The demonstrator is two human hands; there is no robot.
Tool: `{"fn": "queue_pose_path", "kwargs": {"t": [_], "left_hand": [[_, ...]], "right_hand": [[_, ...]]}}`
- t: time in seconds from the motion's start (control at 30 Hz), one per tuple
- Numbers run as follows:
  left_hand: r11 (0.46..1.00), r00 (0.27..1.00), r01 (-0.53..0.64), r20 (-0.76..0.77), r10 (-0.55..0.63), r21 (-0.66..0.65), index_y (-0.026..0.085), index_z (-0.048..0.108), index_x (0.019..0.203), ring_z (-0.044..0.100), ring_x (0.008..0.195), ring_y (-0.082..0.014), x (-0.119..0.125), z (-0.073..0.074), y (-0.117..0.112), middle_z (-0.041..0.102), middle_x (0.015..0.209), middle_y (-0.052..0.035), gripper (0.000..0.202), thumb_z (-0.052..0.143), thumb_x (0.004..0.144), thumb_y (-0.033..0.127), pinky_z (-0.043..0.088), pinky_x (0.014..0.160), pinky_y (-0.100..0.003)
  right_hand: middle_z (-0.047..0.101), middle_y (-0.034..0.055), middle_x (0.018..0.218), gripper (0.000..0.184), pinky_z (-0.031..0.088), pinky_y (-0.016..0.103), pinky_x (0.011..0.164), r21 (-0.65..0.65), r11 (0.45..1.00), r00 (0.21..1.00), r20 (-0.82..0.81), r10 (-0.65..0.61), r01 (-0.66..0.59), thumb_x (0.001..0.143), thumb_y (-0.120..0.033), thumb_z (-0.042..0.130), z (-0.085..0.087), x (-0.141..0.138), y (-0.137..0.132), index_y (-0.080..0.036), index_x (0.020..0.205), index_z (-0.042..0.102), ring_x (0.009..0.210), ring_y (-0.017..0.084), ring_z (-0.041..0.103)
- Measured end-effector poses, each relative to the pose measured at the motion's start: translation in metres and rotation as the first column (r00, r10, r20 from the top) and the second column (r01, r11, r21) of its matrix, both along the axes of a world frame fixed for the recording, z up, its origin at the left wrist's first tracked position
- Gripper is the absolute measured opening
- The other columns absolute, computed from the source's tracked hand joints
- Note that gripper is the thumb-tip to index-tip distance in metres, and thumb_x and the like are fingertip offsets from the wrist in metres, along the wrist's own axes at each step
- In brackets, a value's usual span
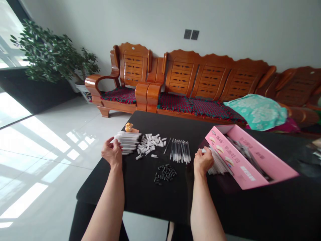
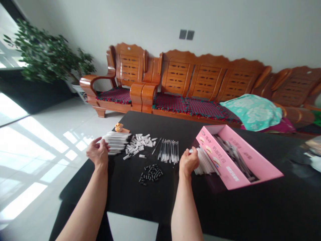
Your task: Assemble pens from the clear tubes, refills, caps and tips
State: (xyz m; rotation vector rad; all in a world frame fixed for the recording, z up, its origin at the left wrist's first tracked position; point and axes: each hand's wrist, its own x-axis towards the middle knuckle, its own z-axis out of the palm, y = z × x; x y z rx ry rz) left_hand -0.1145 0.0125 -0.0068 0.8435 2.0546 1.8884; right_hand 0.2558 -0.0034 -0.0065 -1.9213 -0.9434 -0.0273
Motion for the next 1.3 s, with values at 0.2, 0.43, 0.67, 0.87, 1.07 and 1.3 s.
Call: {"fn": "queue_pose_path", "kwargs": {"t": [0.2, 0.43, 0.67, 0.87, 1.07, 1.3], "left_hand": [[0.993, 0.986, 0.118, -0.117, -0.120, -0.023, 0.019, 0.066, 0.107, 0.059, 0.049, -0.0144, 0.023, 0.004, -0.001, 0.064, 0.065, 0.0001, 0.035, 0.054, 0.084, 0.042, 0.047, 0.052, -0.026], [0.970, 0.951, 0.242, -0.192, -0.241, -0.017, 0.019, 0.068, 0.105, 0.061, 0.053, -0.0144, 0.044, 0.008, -0.005, 0.065, 0.064, 0.0007, 0.030, 0.053, 0.084, 0.035, 0.047, 0.058, -0.025], [0.891, 0.847, 0.447, -0.284, -0.449, -0.075, 0.021, 0.071, 0.094, 0.060, 0.050, -0.0121, 0.066, 0.012, -0.010, 0.064, 0.062, 0.0024, 0.022, 0.054, 0.086, 0.034, 0.045, 0.057, -0.022], [0.858, 0.793, 0.496, -0.333, -0.511, -0.137, 0.021, 0.074, 0.089, 0.062, 0.059, -0.0135, 0.067, 0.005, -0.007, 0.068, 0.066, 0.0004, 0.021, 0.058, 0.083, 0.033, 0.045, 0.059, -0.021], [0.712, 0.595, 0.651, -0.405, -0.694, -0.264, 0.019, 0.073, 0.078, 0.059, 0.061, -0.0113, 0.093, 0.009, -0.007, 0.069, 0.074, -0.0004, 0.012, 0.063, 0.080, 0.023, 0.044, 0.063, -0.021], [0.597, 0.323, 0.590, -0.519, -0.792, -0.544, 0.020, 0.072, 0.087, 0.063, 0.074, -0.0172, 0.135, 0.003, -0.009, 0.066, 0.088, -0.0050, 0.016, 0.062, 0.085, 0.033, 0.043, 0.065, -0.025]], "right_hand": [[0.068, 0.0177, 0.064, 0.024, 0.045, 0.046, 0.058, -0.230, 0.965, 0.976, 0.202, -0.079, 0.125, 0.063, -0.019, 0.056, -0.009, 0.021, -0.004, -0.017, 0.082, 0.071, 0.063, 0.035, 0.065], [0.068, 0.0188, 0.065, 0.026, 0.046, 0.046, 0.059, -0.295, 0.954, 0.963, 0.270, 0.023, 0.060, 0.065, -0.016, 0.054, -0.010, 0.012, -0.004, -0.016, 0.085, 0.072, 0.065, 0.035, 0.065], [0.066, 0.0169, 0.056, 0.014, 0.045, 0.042, 0.056, -0.257, 0.965, 0.946, 0.323, 0.037, 0.050, 0.066, -0.016, 0.057, -0.008, 0.008, -0.003, -0.017, 0.067, 0.071, 0.058, 0.030, 0.063], [0.070, 0.0146, 0.065, 0.024, 0.040, 0.033, 0.055, -0.324, 0.941, 0.925, 0.377, 0.036, 0.096, 0.082, -0.023, 0.053, 0.005, -0.011, -0.004, -0.016, 0.090, 0.074, 0.062, 0.028, 0.066], [0.066, 0.0059, 0.059, 0.032, 0.037, 0.025, 0.052, 0.146, 0.982, 0.933, 0.355, 0.063, -0.122, 0.088, -0.042, 0.054, 0.002, -0.037, -0.001, -0.014, 0.090, 0.069, 0.051, 0.018, 0.060], [0.064, 0.0056, 0.060, 0.032, 0.043, 0.026, 0.055, 0.404, 0.911, 0.982, 0.188, 0.002, -0.079, 0.088, -0.045, 0.056, 0.000, -0.032, 0.000, -0.014, 0.086, 0.066, 0.053, 0.017, 0.060]]}}
